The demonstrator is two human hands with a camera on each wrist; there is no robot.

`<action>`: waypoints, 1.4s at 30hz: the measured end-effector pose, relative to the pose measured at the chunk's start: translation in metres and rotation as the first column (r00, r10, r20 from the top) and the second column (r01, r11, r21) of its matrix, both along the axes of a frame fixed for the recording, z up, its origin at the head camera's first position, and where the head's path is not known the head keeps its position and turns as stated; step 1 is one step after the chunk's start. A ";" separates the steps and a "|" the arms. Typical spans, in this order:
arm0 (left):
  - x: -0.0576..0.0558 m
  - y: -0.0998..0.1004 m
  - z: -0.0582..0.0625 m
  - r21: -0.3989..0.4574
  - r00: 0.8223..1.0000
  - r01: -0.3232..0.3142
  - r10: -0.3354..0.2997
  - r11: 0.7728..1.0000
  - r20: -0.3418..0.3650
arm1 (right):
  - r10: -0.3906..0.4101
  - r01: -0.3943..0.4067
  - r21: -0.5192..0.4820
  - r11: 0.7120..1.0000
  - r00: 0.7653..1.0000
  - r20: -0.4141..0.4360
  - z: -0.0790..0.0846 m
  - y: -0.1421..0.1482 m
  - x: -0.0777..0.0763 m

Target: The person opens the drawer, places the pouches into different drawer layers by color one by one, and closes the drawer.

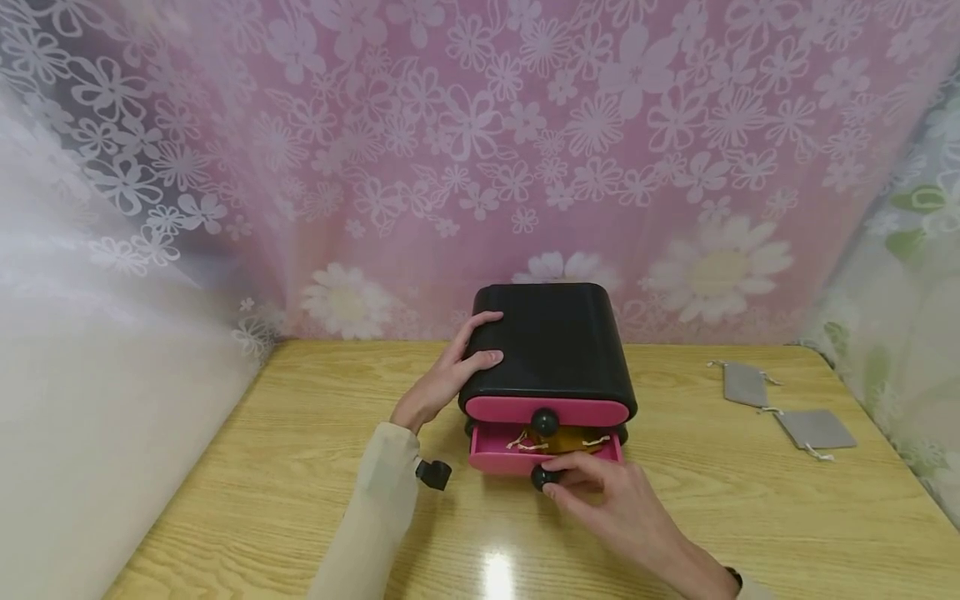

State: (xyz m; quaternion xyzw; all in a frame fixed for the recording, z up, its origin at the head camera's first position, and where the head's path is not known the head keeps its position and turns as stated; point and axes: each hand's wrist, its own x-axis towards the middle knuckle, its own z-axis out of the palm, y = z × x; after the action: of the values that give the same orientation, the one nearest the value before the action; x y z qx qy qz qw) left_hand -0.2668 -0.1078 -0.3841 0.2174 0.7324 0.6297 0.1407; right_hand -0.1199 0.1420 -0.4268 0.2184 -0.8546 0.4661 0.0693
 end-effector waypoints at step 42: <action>-0.001 -0.001 0.001 0.001 1.000 0.028 -0.028 1.000 -0.003 | -0.078 0.093 -0.082 0.992 0.983 0.166 0.004 -0.003 -0.025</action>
State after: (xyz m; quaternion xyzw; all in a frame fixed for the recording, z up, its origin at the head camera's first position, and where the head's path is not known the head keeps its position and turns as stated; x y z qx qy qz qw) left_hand -0.2675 -0.1089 -0.3835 0.2287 0.7291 0.6277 0.1484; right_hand -0.1447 0.1389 -0.4227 0.1395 -0.8442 0.5167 0.0291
